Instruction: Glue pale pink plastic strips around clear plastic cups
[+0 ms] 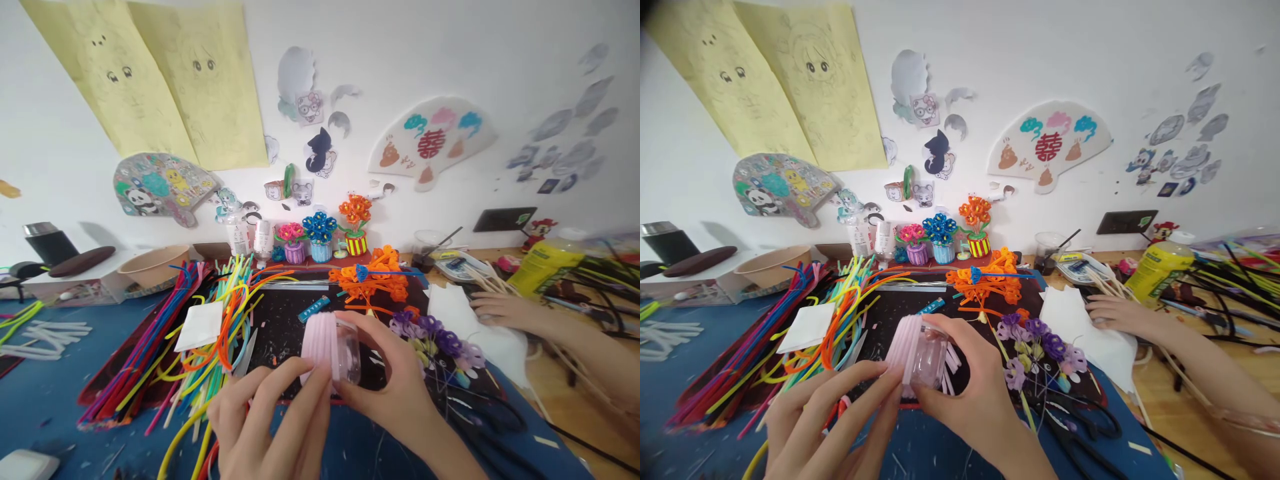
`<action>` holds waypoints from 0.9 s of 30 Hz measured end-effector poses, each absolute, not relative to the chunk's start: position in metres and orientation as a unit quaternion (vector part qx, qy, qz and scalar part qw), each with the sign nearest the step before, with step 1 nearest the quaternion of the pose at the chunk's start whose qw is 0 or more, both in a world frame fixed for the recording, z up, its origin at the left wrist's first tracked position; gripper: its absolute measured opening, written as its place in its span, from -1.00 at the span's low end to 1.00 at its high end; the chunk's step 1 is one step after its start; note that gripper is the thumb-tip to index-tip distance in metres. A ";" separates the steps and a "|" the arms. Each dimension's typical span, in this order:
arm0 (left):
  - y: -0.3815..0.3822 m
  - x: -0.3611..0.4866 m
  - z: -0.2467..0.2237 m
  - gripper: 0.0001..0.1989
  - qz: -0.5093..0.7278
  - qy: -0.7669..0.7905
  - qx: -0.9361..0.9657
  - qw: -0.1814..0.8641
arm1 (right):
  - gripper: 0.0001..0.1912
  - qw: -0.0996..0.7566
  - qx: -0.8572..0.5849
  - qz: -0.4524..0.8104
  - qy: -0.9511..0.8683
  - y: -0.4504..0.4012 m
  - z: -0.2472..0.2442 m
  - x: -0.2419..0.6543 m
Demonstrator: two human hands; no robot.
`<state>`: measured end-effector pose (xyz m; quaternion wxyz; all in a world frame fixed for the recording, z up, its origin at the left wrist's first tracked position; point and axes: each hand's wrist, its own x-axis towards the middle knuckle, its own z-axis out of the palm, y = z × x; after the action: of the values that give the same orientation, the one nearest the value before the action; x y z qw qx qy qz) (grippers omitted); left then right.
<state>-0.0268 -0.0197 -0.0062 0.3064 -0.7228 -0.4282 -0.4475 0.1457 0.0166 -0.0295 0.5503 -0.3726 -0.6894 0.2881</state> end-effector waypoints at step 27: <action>-0.022 -0.033 -0.004 -0.95 -0.477 -0.505 -0.719 -0.021 | -0.59 0.497 -0.370 0.310 -0.721 0.008 -0.022 0.138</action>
<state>-0.0325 -0.0219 -0.0044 -0.0210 -0.7189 -0.5050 -0.4771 0.1378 0.0079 -0.0220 0.4972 -0.3704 -0.7207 0.3102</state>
